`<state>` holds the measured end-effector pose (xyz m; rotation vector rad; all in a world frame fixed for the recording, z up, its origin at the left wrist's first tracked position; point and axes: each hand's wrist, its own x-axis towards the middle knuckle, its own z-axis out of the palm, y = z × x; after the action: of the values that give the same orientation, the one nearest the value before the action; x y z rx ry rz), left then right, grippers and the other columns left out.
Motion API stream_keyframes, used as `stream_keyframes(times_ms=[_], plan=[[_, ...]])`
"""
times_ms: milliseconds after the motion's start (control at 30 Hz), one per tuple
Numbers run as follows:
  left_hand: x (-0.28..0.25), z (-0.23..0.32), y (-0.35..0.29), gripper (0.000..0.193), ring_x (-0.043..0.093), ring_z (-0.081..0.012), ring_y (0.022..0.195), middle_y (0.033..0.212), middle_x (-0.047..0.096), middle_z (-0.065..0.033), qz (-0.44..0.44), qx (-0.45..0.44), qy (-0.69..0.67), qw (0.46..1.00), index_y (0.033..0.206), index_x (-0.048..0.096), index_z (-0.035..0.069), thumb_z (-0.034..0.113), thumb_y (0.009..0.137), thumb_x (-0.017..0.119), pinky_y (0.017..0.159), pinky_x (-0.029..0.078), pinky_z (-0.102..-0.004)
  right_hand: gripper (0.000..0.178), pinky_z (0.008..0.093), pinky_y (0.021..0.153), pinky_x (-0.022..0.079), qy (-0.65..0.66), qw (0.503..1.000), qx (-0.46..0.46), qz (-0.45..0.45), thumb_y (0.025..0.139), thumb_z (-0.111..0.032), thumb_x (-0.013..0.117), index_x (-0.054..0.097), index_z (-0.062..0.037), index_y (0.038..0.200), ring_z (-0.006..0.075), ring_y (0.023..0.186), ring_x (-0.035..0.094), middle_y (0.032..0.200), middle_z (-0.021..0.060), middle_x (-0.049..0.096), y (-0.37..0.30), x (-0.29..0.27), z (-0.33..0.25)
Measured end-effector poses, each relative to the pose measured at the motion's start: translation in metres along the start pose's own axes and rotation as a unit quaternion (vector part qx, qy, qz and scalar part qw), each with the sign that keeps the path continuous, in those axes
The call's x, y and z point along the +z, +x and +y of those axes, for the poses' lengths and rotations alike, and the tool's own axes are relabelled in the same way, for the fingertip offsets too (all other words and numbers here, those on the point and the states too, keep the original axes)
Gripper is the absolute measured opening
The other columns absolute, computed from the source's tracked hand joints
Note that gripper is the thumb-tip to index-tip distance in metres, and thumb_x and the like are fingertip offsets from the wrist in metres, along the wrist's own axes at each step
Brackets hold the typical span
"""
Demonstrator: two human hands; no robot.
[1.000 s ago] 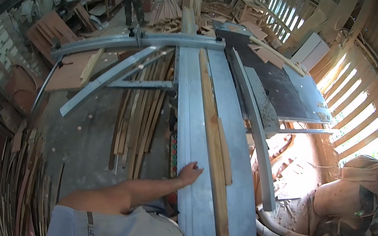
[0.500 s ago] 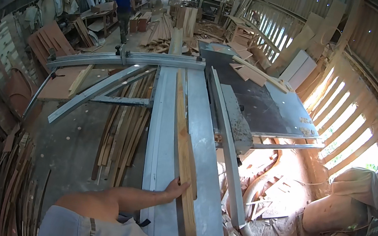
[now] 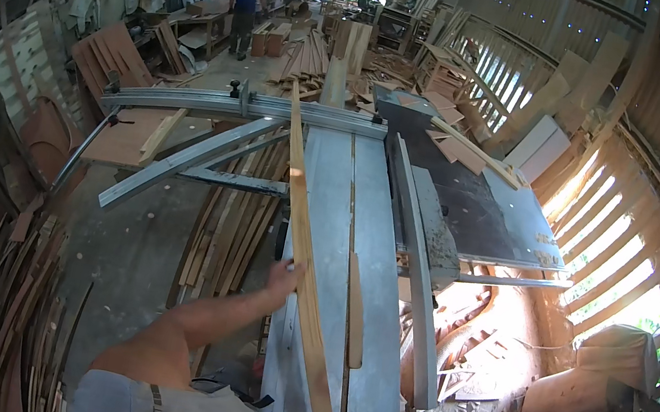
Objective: The person selects thin wooden strips from a pile and feeds them through a table saw to cut them to length. They handle the wood pieces by hand, guiding them along the saw's metal fence. The person also uses a tape measure to check dimensions on a workbench before returning to the saw.
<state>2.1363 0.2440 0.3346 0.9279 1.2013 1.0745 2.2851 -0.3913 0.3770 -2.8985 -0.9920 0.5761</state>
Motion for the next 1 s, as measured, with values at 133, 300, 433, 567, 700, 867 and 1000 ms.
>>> stream_keyframes(times_ms=[133, 300, 433, 567, 700, 867, 1000], plan=[[-0.088, 0.023, 0.109, 0.041, 0.066, -0.0186, 0.082, 0.094, 0.069, -0.0087, 0.085, 0.054, -0.052, 0.994, 0.115, 0.065, -0.002, 0.032, 0.092, 0.068, 0.075, 0.052, -0.0337, 0.034, 0.0516, 0.079, 0.05, -0.003, 0.995, -0.094, -0.038, 0.091, -0.037, 0.061, 0.063, -0.0098, 0.11, 0.0423, 0.092, 0.064, 0.095, 0.019, 0.069, 0.027, -0.018, -0.041], [-0.084, 0.023, 0.1, 0.04, 0.065, -0.02, 0.078, 0.094, 0.066, -0.0072, 0.055, 0.067, -0.088, 0.992, 0.121, 0.059, 0.0, 0.03, 0.095, 0.064, 0.071, 0.054, -0.0345, 0.036, 0.0521, 0.08, 0.049, 0.024, 0.987, -0.152, -0.035, 0.091, -0.037, 0.061, 0.062, -0.0089, 0.113, 0.0434, 0.093, 0.063, 0.097, 0.0206, 0.068, 0.053, -0.03, -0.112], [-0.107, -0.022, 0.051, 0.034, 0.063, -0.0182, 0.083, 0.093, 0.064, -0.0069, 0.023, -0.001, -0.152, 0.988, 0.121, 0.058, 0.003, 0.024, 0.094, 0.063, 0.075, 0.052, -0.0342, 0.038, 0.0524, 0.08, 0.049, 0.049, 0.976, -0.204, -0.049, 0.091, -0.037, 0.061, 0.061, -0.0083, 0.116, 0.0443, 0.095, 0.063, 0.098, 0.0218, 0.068, 0.068, -0.043, -0.167], [-0.076, -0.007, 0.06, 0.029, 0.065, -0.0177, 0.078, 0.09, 0.067, -0.0066, 0.084, 0.0, -0.111, 0.99, 0.113, 0.061, 0.003, 0.022, 0.092, 0.064, 0.069, 0.053, -0.0337, 0.04, 0.0528, 0.081, 0.049, 0.062, 0.972, -0.221, -0.045, 0.091, -0.037, 0.061, 0.059, -0.0076, 0.118, 0.0452, 0.096, 0.063, 0.099, 0.023, 0.068, 0.069, -0.066, -0.211], [-0.086, 0.013, 0.103, 0.024, 0.065, -0.0179, 0.079, 0.093, 0.067, -0.0066, 0.094, 0.024, -0.089, 0.991, 0.109, 0.063, 0.003, 0.022, 0.094, 0.065, 0.069, 0.053, -0.0352, 0.042, 0.0532, 0.082, 0.049, 0.083, 0.962, -0.251, -0.061, 0.091, -0.037, 0.061, 0.058, -0.007, 0.12, 0.046, 0.097, 0.062, 0.1, 0.0242, 0.067, 0.073, -0.076, -0.251], [-0.066, 0.05, 0.164, 0.034, 0.069, -0.0223, 0.082, 0.091, 0.07, -0.0098, 0.074, 0.045, -0.07, 0.994, 0.105, 0.065, -0.001, 0.028, 0.088, 0.069, 0.072, 0.054, -0.0367, 0.044, 0.0536, 0.082, 0.049, 0.099, 0.962, -0.248, -0.065, 0.092, -0.038, 0.061, 0.057, -0.0062, 0.123, 0.0471, 0.099, 0.062, 0.101, 0.0256, 0.067, 0.068, -0.087, -0.275], [-0.112, 0.019, 0.225, 0.041, 0.069, -0.0248, 0.086, 0.094, 0.071, -0.0116, 0.115, 0.003, 0.007, 0.993, 0.107, 0.065, -0.002, 0.032, 0.085, 0.073, 0.076, 0.054, -0.0386, 0.046, 0.054, 0.083, 0.049, 0.107, 0.952, -0.274, -0.089, 0.092, -0.038, 0.061, 0.056, -0.0055, 0.125, 0.048, 0.1, 0.061, 0.102, 0.0268, 0.067, 0.064, -0.085, -0.288]])
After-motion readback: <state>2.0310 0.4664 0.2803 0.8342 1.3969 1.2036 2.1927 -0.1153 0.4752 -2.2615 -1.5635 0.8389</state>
